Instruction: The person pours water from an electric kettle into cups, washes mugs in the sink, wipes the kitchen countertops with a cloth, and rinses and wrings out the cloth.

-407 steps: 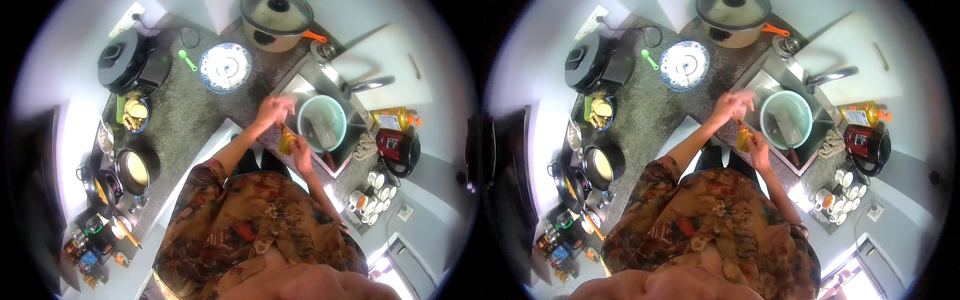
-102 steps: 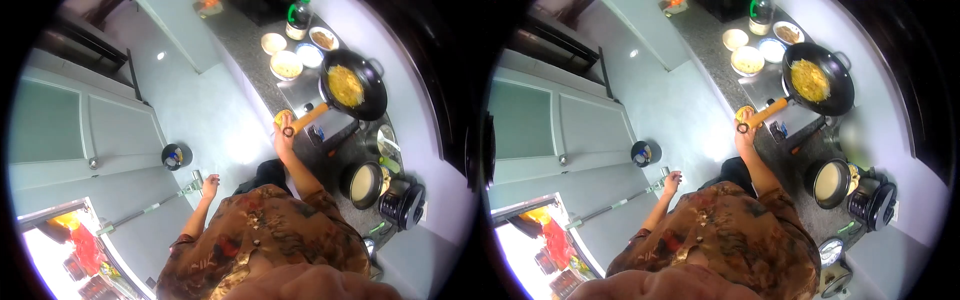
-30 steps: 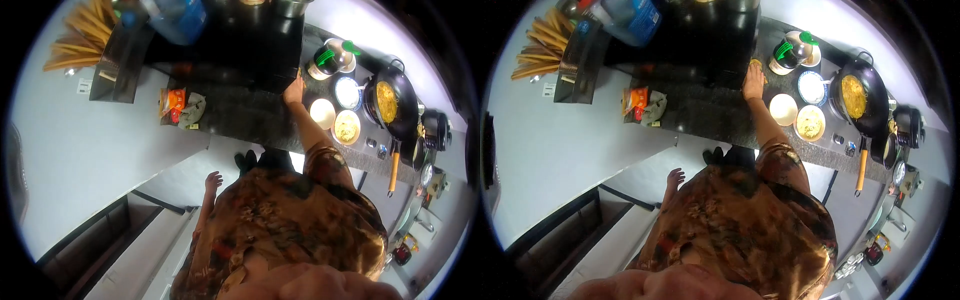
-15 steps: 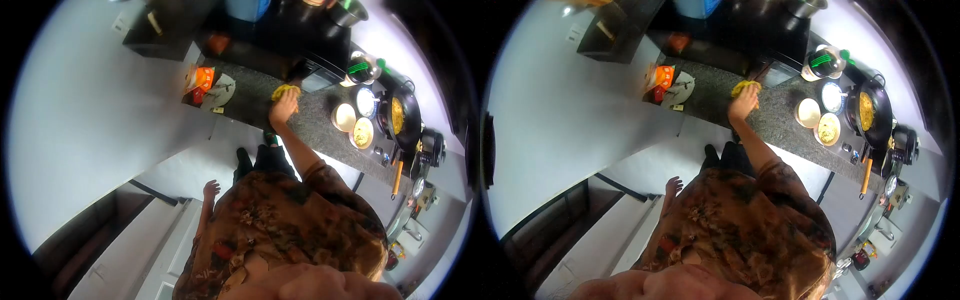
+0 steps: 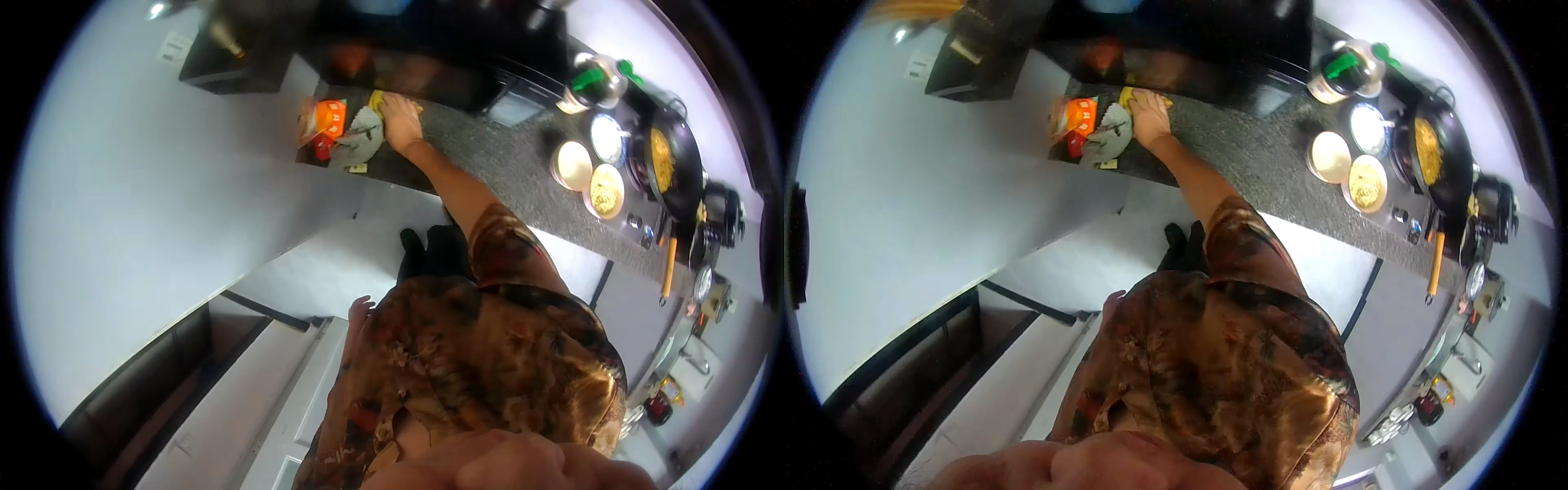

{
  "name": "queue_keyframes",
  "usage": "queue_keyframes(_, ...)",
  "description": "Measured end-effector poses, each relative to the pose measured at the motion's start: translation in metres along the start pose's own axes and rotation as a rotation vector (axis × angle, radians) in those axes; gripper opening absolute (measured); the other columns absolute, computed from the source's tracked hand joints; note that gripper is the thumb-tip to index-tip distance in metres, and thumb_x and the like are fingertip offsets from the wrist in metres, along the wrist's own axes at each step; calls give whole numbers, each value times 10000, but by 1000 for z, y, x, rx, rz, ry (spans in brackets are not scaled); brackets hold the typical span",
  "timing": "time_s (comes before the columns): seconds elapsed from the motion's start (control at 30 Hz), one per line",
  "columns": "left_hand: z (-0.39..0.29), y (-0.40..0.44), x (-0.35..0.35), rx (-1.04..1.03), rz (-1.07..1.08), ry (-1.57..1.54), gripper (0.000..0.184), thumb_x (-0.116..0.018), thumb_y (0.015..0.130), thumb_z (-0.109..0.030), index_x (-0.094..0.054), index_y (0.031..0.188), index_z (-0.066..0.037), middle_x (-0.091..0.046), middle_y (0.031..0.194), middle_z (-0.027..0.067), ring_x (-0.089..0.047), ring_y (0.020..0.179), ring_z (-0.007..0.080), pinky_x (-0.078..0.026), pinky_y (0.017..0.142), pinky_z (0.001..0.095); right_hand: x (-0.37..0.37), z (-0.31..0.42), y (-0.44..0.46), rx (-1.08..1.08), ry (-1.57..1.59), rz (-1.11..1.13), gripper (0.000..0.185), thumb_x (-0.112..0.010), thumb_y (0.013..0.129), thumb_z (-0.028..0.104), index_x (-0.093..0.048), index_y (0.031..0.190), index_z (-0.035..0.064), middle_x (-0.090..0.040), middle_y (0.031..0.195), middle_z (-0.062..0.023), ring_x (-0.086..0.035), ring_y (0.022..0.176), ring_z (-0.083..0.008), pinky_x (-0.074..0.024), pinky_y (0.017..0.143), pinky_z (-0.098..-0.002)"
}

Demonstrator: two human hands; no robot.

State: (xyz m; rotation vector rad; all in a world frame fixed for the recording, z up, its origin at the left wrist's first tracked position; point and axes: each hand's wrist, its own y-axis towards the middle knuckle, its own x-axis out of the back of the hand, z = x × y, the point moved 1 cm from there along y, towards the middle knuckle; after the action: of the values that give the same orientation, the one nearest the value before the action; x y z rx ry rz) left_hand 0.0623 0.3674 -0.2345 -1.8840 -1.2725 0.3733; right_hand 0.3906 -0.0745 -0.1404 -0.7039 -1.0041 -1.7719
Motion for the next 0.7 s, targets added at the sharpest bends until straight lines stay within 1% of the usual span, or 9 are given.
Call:
queue_keyframes(0.13,-50,8,2,71,63,-75,337,-500,886,-87,-517,1215,-21,-649,955,153,-659,752,229,-546,623,289,73,-41,-105,-125,-29,-80,540,-643,664,-27,-543,1192,31,-455,1359,-178,-335,1336,-356,-288,1070,-465)
queue_keyframes(0.17,-50,19,6,-100,121,51,333,-507,887,-90,-520,1213,-24,-651,952,143,-656,749,216,-533,604,277,92,-53,-140,-151,-86,-78,535,-602,693,-40,-521,1218,18,-421,1389,-190,-330,1343,-351,-268,1085,-469)
queue_keyframes(0.23,-75,26,2,182,96,-295,324,-513,884,-79,-527,1205,-38,-656,945,121,-647,730,186,-500,562,255,124,-81,-216,-193,-164,-135,589,-578,700,-63,-472,1276,5,-380,1426,-211,-327,1348,-358,-266,1085,-486)
queue_keyframes(0.33,-93,33,2,163,102,-266,336,-524,873,-74,-528,1207,-43,-657,939,117,-643,715,187,-505,565,259,169,-113,-304,-547,-313,-165,587,-605,721,-14,-465,1291,15,-391,1413,-217,-321,1345,-375,-245,1102,-464)
queue_keyframes(0.47,-89,40,2,198,121,-150,348,-542,863,-87,-528,1208,-42,-651,960,130,-640,717,193,-504,563,265,168,-102,-314,-756,-416,-249,555,-543,788,16,-421,1328,-11,-353,1440,-220,-289,1360,-383,-209,1127,-465)
queue_keyframes(0.5,-73,43,10,201,140,-135,348,-542,863,-87,-528,1208,-42,-651,960,130,-640,717,193,-504,563,265,148,-100,-301,-678,-405,-323,550,-531,806,13,-413,1342,-9,-340,1450,-217,-297,1351,-385,-219,1110,-478)
queue_keyframes(0.6,-37,55,16,-407,328,177,349,-539,861,-81,-529,1207,-39,-652,952,139,-641,701,199,-505,558,275,95,-53,-243,-495,-406,-289,542,-489,853,58,-368,1377,-13,-344,1448,-225,-432,1218,-378,-316,988,-497)
queue_keyframes(0.67,-34,56,17,-252,295,210,350,-533,862,-75,-527,1210,-37,-650,949,148,-640,697,208,-509,558,287,59,-8,-200,-452,-391,-54,527,-509,827,82,-432,1345,30,-374,1427,-220,-466,1163,-365,-350,932,-495)
queue_keyframes(0.7,-39,57,15,-204,286,228,350,-531,862,-73,-527,1211,-36,-650,948,152,-640,696,211,-510,558,291,31,0,-191,-369,-280,-10,481,-515,817,90,-486,1295,47,-394,1418,-190,-422,1243,-348,-326,996,-506)
